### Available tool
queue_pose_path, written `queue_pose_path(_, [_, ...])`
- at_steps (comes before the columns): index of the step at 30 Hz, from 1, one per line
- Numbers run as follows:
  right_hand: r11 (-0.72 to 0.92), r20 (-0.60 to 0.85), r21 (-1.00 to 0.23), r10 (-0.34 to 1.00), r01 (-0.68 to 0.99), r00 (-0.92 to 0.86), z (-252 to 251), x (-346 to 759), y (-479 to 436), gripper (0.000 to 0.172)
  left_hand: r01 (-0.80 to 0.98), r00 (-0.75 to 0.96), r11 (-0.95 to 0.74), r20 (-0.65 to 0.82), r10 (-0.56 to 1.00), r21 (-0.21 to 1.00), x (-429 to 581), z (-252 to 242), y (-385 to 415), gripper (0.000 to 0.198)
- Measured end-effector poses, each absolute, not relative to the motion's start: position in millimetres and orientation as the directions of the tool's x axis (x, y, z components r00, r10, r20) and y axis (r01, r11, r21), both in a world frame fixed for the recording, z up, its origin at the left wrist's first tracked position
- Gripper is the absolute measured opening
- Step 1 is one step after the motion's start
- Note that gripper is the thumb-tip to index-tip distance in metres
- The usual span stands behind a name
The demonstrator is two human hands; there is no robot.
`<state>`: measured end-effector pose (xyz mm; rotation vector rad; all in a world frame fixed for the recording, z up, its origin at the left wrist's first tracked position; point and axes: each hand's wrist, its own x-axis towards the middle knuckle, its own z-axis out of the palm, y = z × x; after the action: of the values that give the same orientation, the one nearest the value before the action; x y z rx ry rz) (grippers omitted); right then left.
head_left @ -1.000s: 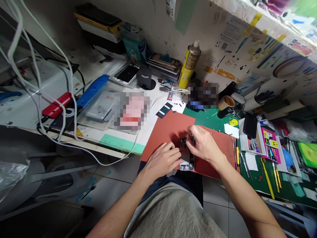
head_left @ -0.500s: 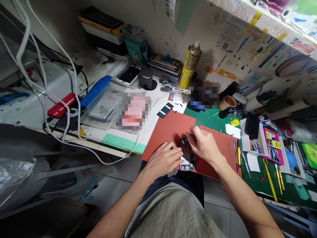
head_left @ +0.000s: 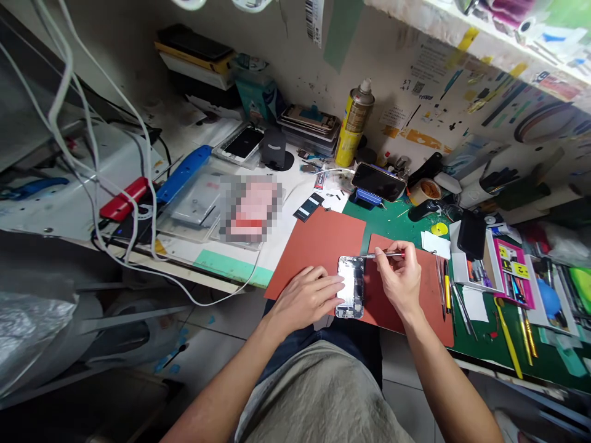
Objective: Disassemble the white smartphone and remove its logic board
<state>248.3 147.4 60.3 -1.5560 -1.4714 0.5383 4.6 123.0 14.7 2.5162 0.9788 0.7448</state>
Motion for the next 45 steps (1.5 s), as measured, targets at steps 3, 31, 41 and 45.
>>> queue_pose_path(3, [0.054,0.21,-0.864,0.942,0.5,0.262,53.5,248.4,140.9,0.03,0.504,0.608,-0.69,0.354,0.711,0.52,4.5,14.5,124.9,0.025])
queue_pose_path(31, [0.371,0.448,-0.574,0.888,0.73,-0.099,49.7,230.2,141.8,0.01,0.555,0.628,-0.694,0.315,0.711,0.458,8.1,14.4,121.8,0.025])
queue_pose_path(41, [0.508,0.354,-0.399,0.853,0.764,-0.382,76.8,223.7,159.3,0.003,0.572,0.625,-0.711,0.344,0.701,0.41,8.9,13.7,122.4,0.016])
queue_pose_path(45, [0.529,0.342,-0.374,0.842,0.762,-0.417,78.5,221.1,163.5,0.004,0.574,0.629,-0.708,0.333,0.703,0.411,9.0,15.1,122.2,0.018])
